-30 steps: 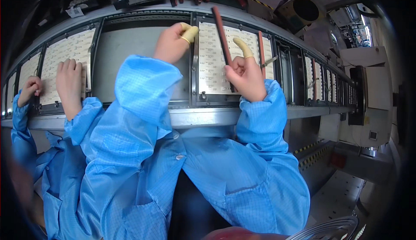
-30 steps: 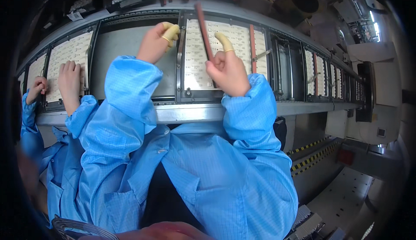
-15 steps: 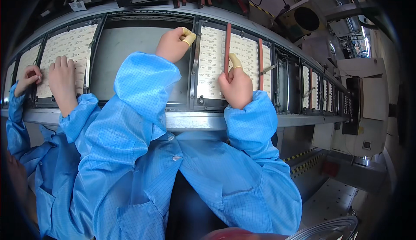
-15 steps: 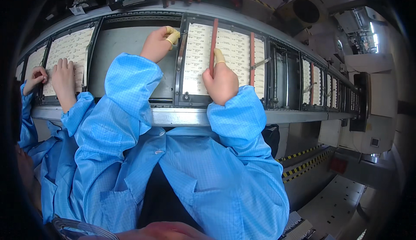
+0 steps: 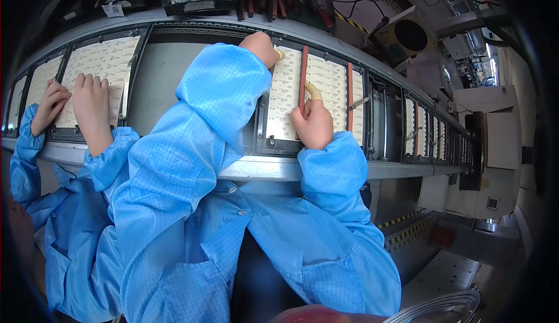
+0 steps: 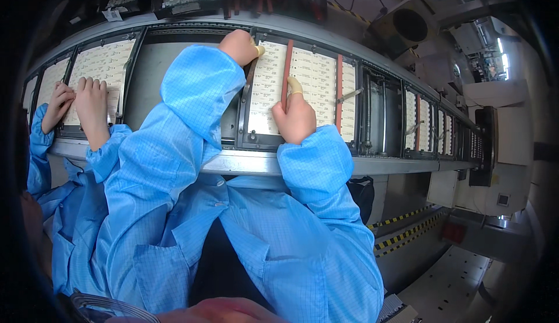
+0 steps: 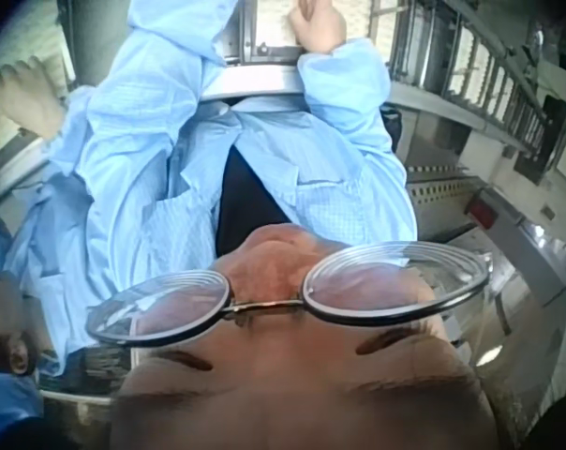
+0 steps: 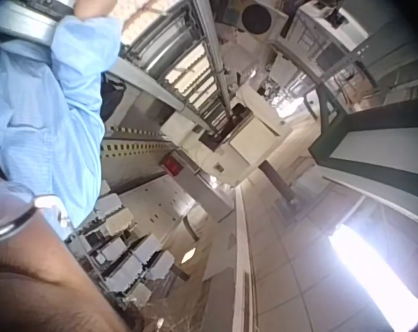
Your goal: The person places small electronic components onto circuit board panels by hand, secures the panels with alignment bars, and pushes the assembled boards along the conveyor track.
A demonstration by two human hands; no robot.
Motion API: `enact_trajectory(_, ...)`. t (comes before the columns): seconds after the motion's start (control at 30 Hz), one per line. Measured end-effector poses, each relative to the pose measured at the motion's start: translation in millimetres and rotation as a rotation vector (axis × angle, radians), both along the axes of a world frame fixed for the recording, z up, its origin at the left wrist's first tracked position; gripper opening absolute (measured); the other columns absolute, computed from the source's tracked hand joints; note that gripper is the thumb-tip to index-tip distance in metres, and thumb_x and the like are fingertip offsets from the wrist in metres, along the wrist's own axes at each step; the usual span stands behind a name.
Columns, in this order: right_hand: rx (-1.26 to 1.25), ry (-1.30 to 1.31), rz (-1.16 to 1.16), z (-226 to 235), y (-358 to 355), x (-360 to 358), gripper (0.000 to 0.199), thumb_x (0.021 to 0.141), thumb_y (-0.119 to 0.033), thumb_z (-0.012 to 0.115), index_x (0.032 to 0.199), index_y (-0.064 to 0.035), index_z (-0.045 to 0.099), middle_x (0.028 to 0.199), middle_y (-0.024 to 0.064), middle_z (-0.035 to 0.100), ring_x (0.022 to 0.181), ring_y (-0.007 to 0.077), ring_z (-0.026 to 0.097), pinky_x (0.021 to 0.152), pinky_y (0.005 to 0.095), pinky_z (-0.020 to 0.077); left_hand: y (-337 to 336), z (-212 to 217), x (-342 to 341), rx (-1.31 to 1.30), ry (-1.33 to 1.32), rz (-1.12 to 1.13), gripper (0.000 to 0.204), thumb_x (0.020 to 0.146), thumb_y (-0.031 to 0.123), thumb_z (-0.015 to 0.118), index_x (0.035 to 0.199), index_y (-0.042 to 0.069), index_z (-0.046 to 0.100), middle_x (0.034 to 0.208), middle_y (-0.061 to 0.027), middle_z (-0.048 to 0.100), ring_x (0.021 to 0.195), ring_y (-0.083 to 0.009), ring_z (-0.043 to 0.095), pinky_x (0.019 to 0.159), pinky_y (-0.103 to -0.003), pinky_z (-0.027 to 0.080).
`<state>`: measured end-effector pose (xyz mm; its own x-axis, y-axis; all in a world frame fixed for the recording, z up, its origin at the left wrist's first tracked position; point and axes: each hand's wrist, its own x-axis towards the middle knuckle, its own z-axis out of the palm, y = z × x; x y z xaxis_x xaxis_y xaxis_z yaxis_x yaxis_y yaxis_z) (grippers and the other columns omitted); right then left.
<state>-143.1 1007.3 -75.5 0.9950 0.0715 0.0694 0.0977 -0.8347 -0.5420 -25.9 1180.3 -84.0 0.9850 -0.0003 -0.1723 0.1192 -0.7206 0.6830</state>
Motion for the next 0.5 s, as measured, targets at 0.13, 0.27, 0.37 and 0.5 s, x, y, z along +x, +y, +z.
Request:
enact_trajectory(0.13,-0.002,0.035,-0.047,-1.8,1.0,-0.2,0.062,0.074,-0.017,0.061,0.13,0.0016,0.039,0.059,0.0092,0.054,0.054,0.0245,0.056,0.054,0.0364,0.0457,-32.2,14.8,-20.1,-0.007,-0.242,-0.247,0.023,0.072,0.024,0.067,0.078,0.002,0.067,0.076,-0.0187,0.064,0.074,-0.0341,0.062,0.069,-0.04,0.049)
enact_trajectory(0.27,-0.081,0.061,-0.042,-10.7,-3.2,2.5,0.075,0.075,-0.02,0.063,0.135,0.0055,0.026,0.069,0.0159,0.061,0.063,0.0288,0.062,0.058,0.0378,0.0479,-49.5,14.3,-35.9,0.034,-0.286,-0.498,0.021,0.074,0.023,0.063,0.082,0.003,0.064,0.079,-0.0179,0.063,0.078,-0.0345,0.061,0.071,-0.043,0.048)
enact_trajectory(0.37,0.012,0.081,-0.076,-12.1,-0.7,2.0,0.076,0.076,-0.019,0.062,0.136,0.0047,0.024,0.074,0.0179,0.063,0.068,0.0316,0.063,0.061,0.0378,0.0494,-52.4,10.2,-41.2,0.12,-0.295,-0.481,0.021,0.076,0.022,0.061,0.084,0.003,0.063,0.081,-0.0179,0.063,0.08,-0.0348,0.061,0.07,-0.043,0.048)
enact_trajectory(0.5,-0.095,0.09,-0.004,-13.2,-7.2,3.3,0.076,0.077,-0.017,0.062,0.138,0.0048,0.021,0.076,0.0172,0.064,0.07,0.0326,0.063,0.063,0.0379,0.0507,-40.7,22.3,-51.9,0.056,-0.37,-0.473,0.023,0.077,0.023,0.061,0.085,0.002,0.063,0.082,-0.0195,0.063,0.079,-0.036,0.061,0.07,-0.043,0.048)
